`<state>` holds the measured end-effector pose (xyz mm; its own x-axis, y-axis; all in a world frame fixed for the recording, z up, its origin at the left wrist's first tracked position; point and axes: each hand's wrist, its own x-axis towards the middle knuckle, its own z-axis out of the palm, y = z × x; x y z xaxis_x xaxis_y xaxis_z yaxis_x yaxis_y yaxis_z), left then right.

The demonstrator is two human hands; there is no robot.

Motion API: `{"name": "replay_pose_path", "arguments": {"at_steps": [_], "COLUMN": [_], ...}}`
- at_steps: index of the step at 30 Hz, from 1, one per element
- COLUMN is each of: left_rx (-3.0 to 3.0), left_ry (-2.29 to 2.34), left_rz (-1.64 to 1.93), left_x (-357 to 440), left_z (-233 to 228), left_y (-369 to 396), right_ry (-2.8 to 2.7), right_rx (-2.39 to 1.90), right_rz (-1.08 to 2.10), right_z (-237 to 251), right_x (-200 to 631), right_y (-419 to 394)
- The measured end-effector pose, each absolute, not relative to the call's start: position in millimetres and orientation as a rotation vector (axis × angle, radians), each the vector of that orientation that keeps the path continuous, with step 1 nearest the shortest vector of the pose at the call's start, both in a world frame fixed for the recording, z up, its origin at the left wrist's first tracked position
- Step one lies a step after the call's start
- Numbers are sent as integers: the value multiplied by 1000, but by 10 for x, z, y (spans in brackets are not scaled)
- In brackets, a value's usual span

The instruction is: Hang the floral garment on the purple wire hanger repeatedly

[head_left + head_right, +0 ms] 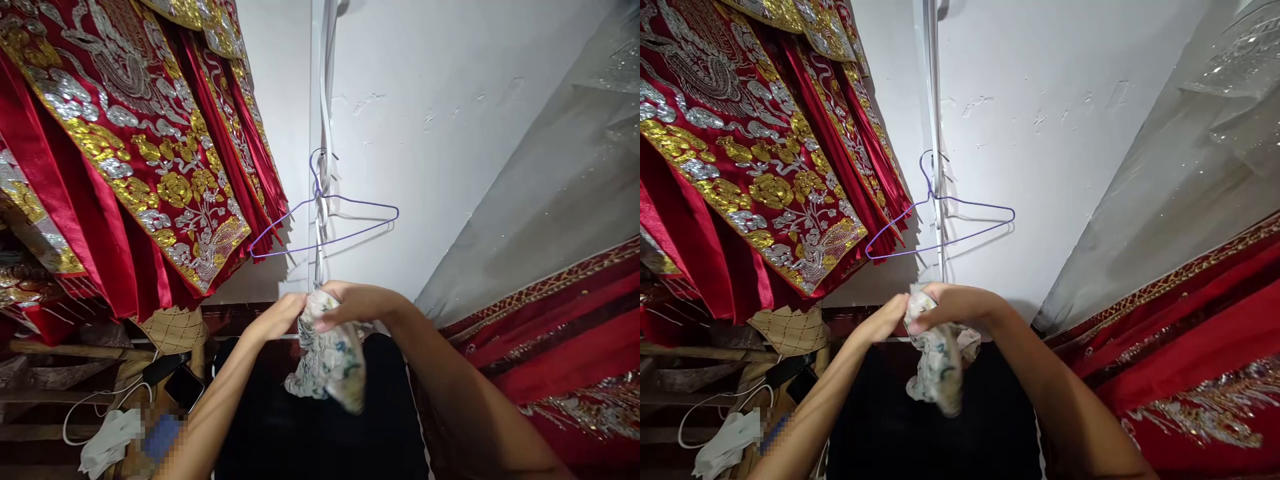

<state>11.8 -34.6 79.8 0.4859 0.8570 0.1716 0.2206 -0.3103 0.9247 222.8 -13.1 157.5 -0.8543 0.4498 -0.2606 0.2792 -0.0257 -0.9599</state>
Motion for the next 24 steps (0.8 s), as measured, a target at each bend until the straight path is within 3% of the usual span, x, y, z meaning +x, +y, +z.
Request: {"name": "replay_pose_path", "arguments": {"at_steps": [5, 10, 15, 24], "left_rx": [1760, 1984, 2079, 2293], "left_ry": [863, 1134, 1872, 2038], "left_rz": [552, 218, 104, 810], "left_x": [5, -305, -611, -698], "left_z": [585, 640, 667, 1111], "left_y": [-439, -372, -194, 41], "right_ry": [-2318, -2017, -1981, -2018], "right_rx": [-824, -930, -1124, -1173], "right_rz": [1344, 599, 448, 242], "right_z": [1834, 1493, 1069, 1336], "right_x": [2509, 2577, 2762, 3015], "right_y": [107, 572, 850, 794]}}
